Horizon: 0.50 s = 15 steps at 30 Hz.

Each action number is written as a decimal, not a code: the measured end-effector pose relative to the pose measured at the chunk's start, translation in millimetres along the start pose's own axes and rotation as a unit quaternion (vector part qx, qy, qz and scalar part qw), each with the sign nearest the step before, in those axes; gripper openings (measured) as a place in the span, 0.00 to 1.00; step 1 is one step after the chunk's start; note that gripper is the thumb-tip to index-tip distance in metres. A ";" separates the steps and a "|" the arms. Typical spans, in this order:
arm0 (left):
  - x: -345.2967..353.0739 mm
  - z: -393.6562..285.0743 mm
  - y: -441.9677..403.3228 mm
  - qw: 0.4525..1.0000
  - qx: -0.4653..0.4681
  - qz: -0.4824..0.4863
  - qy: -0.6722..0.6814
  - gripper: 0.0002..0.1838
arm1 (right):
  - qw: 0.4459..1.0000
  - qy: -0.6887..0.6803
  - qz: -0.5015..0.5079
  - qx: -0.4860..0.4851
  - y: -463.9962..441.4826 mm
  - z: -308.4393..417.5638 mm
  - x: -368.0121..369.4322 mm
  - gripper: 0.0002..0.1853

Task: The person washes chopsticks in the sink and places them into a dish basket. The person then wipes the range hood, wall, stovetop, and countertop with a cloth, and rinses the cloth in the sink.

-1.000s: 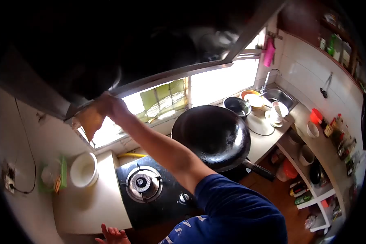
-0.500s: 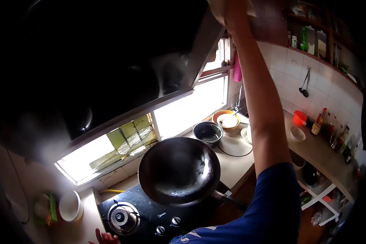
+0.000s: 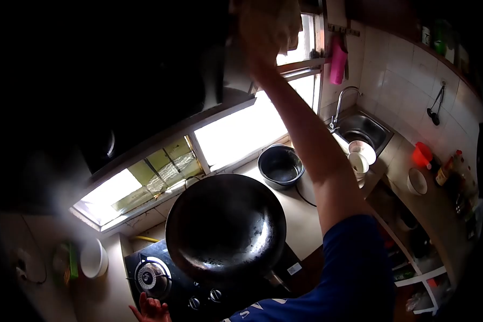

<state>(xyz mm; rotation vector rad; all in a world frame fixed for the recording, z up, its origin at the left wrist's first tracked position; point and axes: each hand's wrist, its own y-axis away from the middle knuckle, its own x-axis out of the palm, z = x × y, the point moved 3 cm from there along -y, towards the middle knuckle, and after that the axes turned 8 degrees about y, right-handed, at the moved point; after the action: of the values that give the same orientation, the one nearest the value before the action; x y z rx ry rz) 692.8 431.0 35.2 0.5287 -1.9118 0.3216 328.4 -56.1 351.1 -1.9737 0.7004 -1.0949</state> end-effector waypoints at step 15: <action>7.5 -7.3 27.8 0.984 0.087 -0.089 -0.125 0.33 | 0.940 -0.250 0.192 0.127 23.1 39.1 -75.3 0.07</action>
<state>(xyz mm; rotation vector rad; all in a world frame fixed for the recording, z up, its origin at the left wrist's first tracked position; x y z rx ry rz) 682.2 456.9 45.6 0.8864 -2.0696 0.3185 323.9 1.1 284.5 -1.6949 0.5939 -0.3974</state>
